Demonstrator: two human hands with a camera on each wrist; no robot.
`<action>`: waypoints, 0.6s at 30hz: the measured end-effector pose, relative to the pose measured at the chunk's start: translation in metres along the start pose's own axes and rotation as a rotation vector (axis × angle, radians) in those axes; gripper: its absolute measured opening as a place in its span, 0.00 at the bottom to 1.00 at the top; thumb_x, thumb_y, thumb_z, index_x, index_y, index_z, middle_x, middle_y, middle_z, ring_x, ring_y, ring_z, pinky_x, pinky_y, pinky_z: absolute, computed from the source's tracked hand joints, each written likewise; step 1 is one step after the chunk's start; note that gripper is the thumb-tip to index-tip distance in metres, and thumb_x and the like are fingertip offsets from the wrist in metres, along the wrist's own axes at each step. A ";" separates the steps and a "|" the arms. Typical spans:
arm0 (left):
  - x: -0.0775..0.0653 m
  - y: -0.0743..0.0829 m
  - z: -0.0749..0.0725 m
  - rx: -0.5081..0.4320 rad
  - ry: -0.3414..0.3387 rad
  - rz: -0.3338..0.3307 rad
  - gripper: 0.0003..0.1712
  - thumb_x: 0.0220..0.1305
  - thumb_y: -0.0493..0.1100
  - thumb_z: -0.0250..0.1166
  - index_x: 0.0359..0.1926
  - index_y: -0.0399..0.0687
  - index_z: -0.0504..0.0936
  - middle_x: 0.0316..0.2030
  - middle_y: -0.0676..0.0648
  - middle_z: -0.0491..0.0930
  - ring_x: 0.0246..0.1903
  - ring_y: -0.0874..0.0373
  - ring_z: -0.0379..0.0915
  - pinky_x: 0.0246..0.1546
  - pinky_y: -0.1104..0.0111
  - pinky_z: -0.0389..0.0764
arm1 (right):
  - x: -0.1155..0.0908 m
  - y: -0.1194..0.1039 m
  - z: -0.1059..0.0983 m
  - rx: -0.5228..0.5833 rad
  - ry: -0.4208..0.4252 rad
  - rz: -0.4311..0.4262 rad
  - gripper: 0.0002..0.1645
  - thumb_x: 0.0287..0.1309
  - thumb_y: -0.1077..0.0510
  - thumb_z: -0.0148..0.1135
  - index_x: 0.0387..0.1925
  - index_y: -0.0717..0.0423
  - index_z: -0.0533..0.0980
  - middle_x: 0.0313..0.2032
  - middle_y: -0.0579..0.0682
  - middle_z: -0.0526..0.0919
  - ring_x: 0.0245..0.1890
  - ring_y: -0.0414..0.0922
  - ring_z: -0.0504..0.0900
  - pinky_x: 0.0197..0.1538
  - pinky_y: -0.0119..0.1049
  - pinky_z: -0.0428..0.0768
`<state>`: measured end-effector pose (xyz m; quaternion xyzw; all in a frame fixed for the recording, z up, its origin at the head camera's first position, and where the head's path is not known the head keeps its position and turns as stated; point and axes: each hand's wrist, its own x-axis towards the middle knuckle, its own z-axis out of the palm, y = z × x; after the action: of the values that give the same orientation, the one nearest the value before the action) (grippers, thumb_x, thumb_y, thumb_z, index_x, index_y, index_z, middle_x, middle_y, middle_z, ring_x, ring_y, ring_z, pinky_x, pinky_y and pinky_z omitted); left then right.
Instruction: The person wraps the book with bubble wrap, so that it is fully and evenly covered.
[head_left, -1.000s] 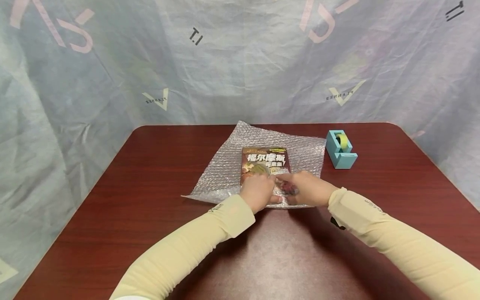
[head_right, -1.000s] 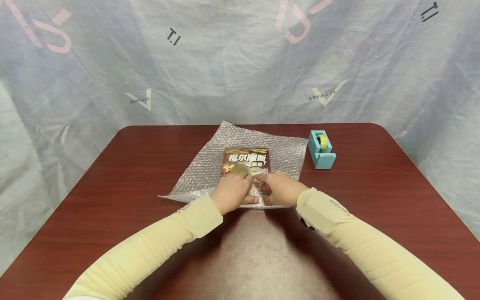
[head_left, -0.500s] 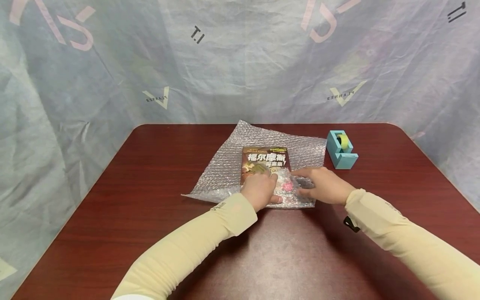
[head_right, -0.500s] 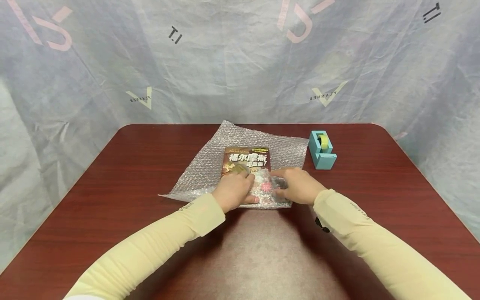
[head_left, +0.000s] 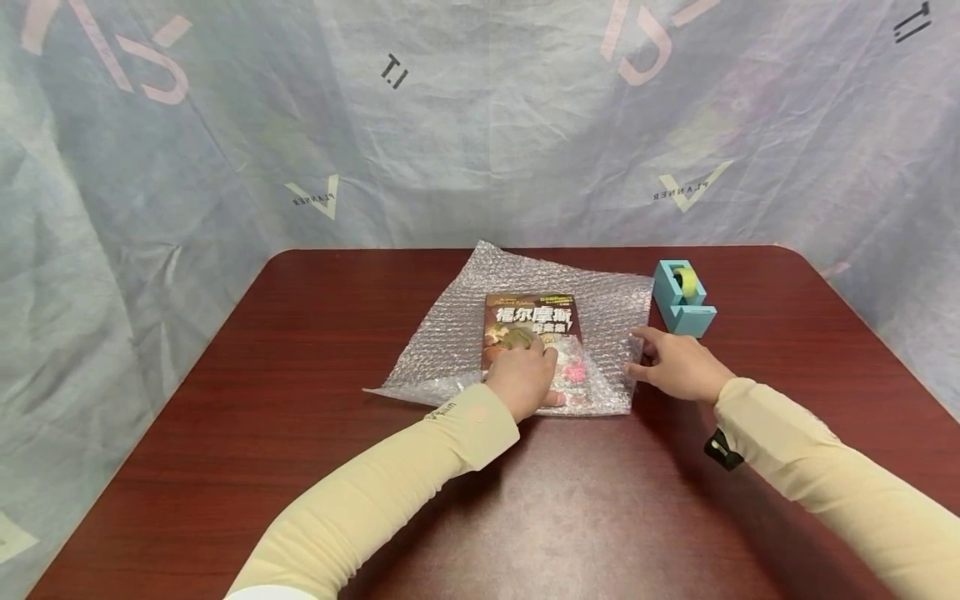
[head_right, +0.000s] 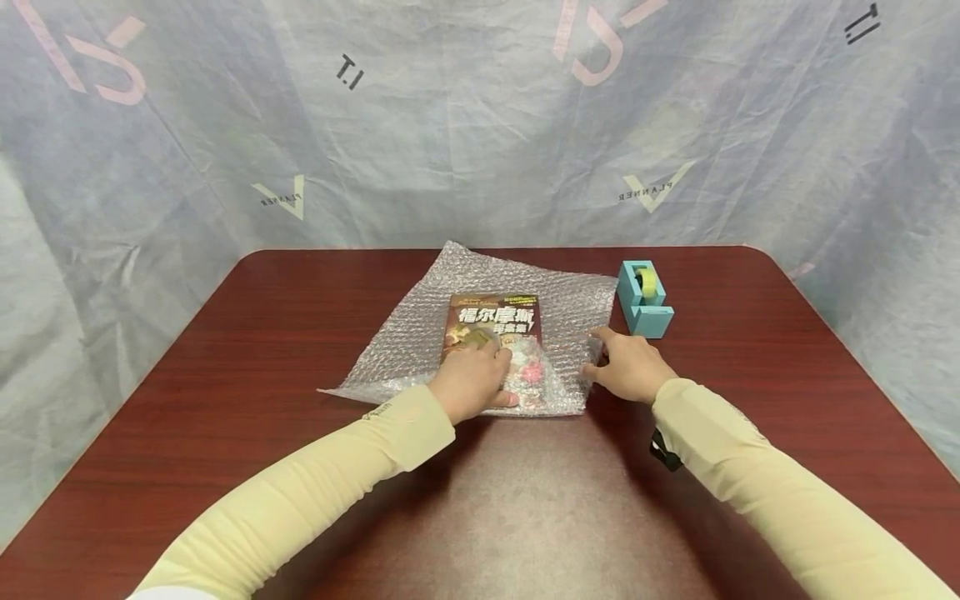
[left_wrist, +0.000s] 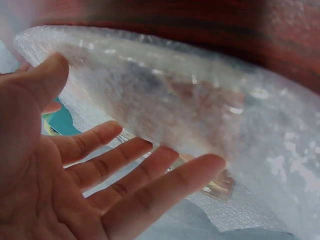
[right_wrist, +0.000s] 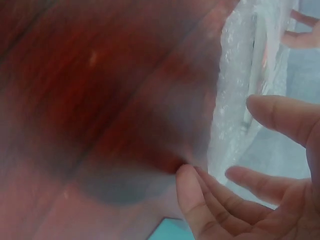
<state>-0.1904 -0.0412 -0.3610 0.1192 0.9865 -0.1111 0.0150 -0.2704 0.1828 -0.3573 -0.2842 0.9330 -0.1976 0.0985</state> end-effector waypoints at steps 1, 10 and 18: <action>0.000 0.000 0.000 0.004 0.002 0.002 0.38 0.63 0.70 0.64 0.59 0.45 0.78 0.56 0.44 0.79 0.42 0.50 0.83 0.35 0.62 0.85 | 0.000 0.000 0.001 0.009 0.001 0.004 0.43 0.64 0.52 0.68 0.70 0.73 0.63 0.48 0.69 0.81 0.43 0.59 0.82 0.43 0.56 0.80; -0.003 0.000 -0.002 0.021 0.041 0.017 0.36 0.62 0.69 0.65 0.55 0.44 0.79 0.54 0.44 0.80 0.39 0.52 0.84 0.33 0.63 0.85 | 0.004 -0.003 0.009 0.247 -0.007 0.094 0.64 0.64 0.53 0.68 0.74 0.79 0.33 0.38 0.63 0.82 0.36 0.51 0.82 0.40 0.46 0.79; -0.003 0.001 0.000 0.030 0.040 0.021 0.36 0.62 0.69 0.65 0.55 0.44 0.79 0.53 0.45 0.80 0.38 0.52 0.83 0.33 0.64 0.85 | 0.004 -0.010 0.019 0.491 -0.110 0.135 0.43 0.69 0.58 0.62 0.69 0.83 0.53 0.30 0.52 0.83 0.29 0.41 0.82 0.42 0.40 0.85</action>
<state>-0.1874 -0.0413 -0.3611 0.1319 0.9836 -0.1232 -0.0054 -0.2638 0.1673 -0.3703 -0.1991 0.8672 -0.3955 0.2279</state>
